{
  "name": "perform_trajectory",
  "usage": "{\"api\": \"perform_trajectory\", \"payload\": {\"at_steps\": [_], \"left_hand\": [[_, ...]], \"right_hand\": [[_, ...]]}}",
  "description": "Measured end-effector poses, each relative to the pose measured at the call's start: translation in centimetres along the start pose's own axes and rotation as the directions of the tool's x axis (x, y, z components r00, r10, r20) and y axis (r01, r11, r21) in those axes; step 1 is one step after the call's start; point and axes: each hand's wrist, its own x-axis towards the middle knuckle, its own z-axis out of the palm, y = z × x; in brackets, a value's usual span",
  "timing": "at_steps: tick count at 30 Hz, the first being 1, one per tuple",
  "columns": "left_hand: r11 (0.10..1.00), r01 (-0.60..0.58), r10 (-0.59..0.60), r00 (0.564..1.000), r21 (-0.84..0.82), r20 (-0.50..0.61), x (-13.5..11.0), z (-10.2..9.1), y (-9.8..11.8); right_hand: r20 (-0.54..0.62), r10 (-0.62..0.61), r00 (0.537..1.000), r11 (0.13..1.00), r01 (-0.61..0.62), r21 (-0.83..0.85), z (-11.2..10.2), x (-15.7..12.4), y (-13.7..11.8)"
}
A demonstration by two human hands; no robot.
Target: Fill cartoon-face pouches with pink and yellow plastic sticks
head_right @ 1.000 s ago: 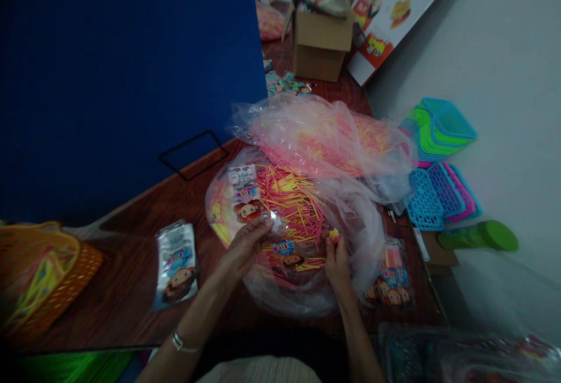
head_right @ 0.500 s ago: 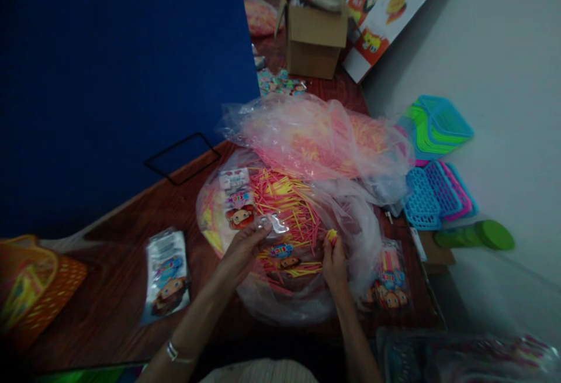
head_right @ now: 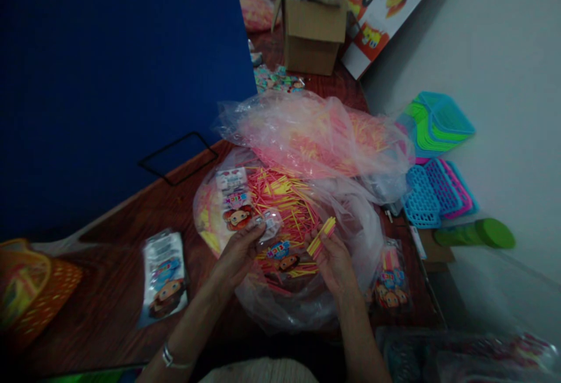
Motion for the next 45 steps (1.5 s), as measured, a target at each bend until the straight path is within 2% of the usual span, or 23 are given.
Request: {"api": "perform_trajectory", "payload": {"at_steps": [6,11,19,27,35,45], "left_hand": [[0.997,-0.058,0.055,0.997,-0.048,-0.062,-0.1,-0.6,0.5],[0.996,-0.064,0.062,0.997,-0.063,-0.035,-0.1,-0.9,0.3],[0.998,-0.043,0.042,0.999,-0.040,-0.017,-0.3,-0.7,-0.4],[0.998,-0.050,0.050,0.999,-0.025,-0.010,-0.1,-1.1,-0.8],[1.000,0.000,0.000,1.000,0.016,0.006,-0.5,-0.7,-0.8],[1.000,0.019,-0.019,1.000,-0.010,0.019,-0.6,-0.6,-1.1]], "right_hand": [[0.027,0.206,0.978,0.958,-0.207,0.200,1.5,0.1,-0.7],[0.011,0.280,0.960,0.888,-0.264,0.377,1.7,0.8,-0.5],[0.066,0.236,0.970,0.905,-0.244,0.347,1.8,0.6,-0.5],[0.071,0.233,0.970,0.906,-0.243,0.346,1.8,0.5,-0.7],[0.111,0.202,0.973,0.930,-0.226,0.290,1.7,0.5,-0.5],[0.122,0.188,0.975,0.943,-0.214,0.256,1.8,0.2,-0.6]]}}
